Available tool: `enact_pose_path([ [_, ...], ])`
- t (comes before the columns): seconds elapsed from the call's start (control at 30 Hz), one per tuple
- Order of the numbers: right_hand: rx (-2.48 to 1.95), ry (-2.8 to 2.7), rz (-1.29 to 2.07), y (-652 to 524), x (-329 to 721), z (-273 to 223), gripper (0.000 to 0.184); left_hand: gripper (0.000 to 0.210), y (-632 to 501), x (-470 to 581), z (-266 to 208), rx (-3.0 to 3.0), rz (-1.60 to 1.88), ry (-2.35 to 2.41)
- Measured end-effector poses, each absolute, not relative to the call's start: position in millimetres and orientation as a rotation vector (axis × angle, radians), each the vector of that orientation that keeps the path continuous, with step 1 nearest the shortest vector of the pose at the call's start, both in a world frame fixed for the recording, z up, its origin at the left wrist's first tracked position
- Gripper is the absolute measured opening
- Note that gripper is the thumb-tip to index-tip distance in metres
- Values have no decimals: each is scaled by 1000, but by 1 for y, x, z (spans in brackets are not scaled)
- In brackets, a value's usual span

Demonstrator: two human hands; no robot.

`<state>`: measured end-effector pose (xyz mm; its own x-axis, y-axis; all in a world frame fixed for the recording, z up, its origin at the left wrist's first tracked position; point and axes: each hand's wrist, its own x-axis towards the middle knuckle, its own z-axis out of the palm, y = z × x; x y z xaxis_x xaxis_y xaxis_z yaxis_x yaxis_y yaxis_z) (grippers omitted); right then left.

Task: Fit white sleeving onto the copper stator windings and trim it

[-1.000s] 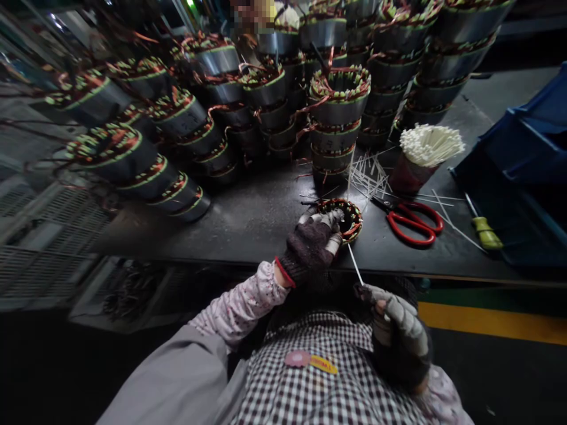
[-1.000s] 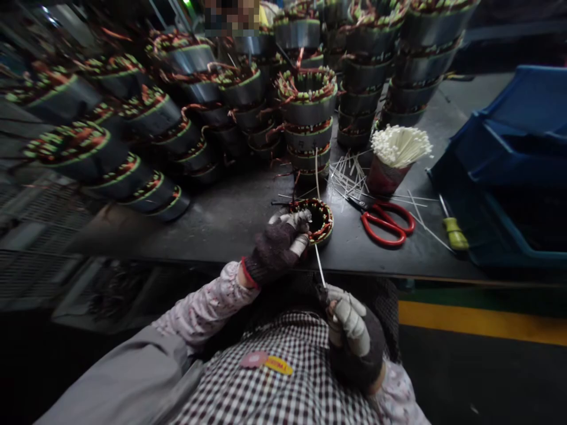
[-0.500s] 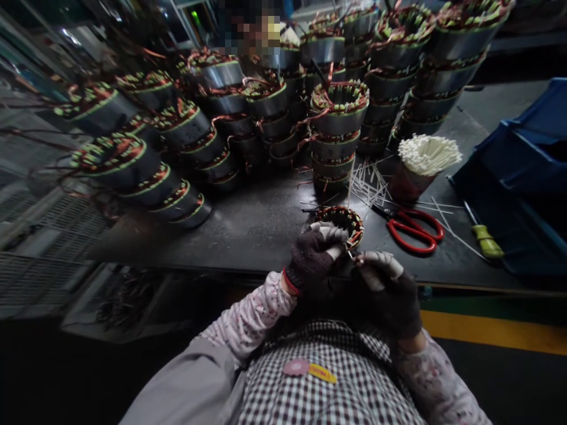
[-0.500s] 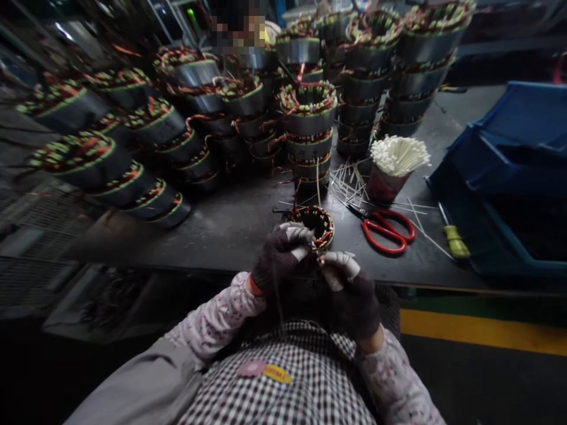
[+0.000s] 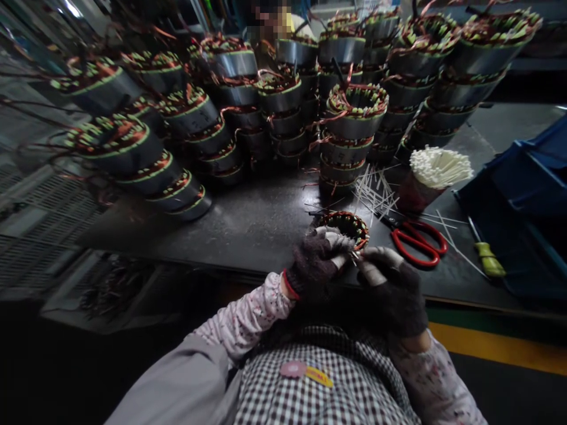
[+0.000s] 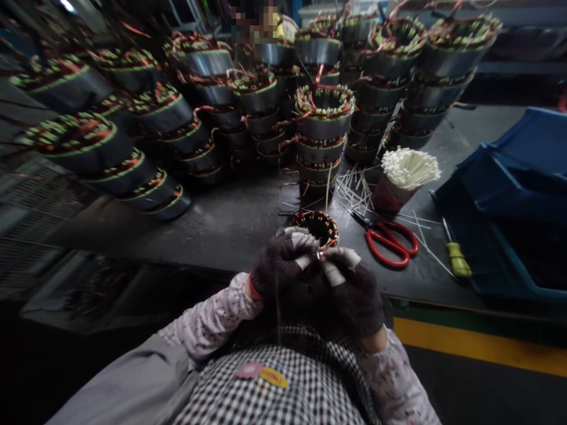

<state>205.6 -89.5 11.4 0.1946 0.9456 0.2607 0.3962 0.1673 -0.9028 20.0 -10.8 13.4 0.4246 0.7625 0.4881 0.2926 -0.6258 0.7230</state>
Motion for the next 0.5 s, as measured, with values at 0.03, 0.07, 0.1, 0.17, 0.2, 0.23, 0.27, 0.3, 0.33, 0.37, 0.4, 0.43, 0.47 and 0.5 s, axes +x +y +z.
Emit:
enact_pose_path([
  [0.03,-1400,-1367,611,-92,206,11,15,10,-11,20,14,2141,1130,886],
  [0.07,-1386,-1365,565,-94,206,11,14,11,-10,21,15,2150,1128,872],
  [0.1,-1369,-1386,537,-94,207,12,13,11,-10,21,15,2155,1126,856],
  [0.17,-1355,-1455,540,-92,206,15,12,10,-10,21,14,2139,1142,847],
  [0.2,-1366,-1483,561,-89,206,16,12,9,-10,21,13,2129,1147,850],
  [0.23,-1390,-1502,591,-87,205,18,13,10,-10,21,12,2121,1150,856],
  [0.27,-1415,-1513,614,-85,205,19,14,10,-9,20,10,2121,1153,860],
  [0.3,-1429,-1519,605,-83,204,19,15,10,-9,20,8,2133,1165,846],
  [0.33,-1428,-1534,567,-82,204,19,15,11,-8,19,7,2157,1184,812],
  [0.37,-1405,-1560,500,-81,204,19,16,12,-7,18,5,2182,1207,771],
  [0.4,-1362,-1597,410,-80,204,18,16,12,-6,18,4,2202,1236,736],
  [0.43,-1310,-1637,317,-78,204,17,17,13,-6,17,3,2214,1258,715],
  [0.47,-1258,-1675,230,-76,205,17,18,13,-5,16,2,2219,1268,707],
  [0.5,-1226,-1706,172,-74,206,17,18,13,-5,16,2,2216,1263,718],
])
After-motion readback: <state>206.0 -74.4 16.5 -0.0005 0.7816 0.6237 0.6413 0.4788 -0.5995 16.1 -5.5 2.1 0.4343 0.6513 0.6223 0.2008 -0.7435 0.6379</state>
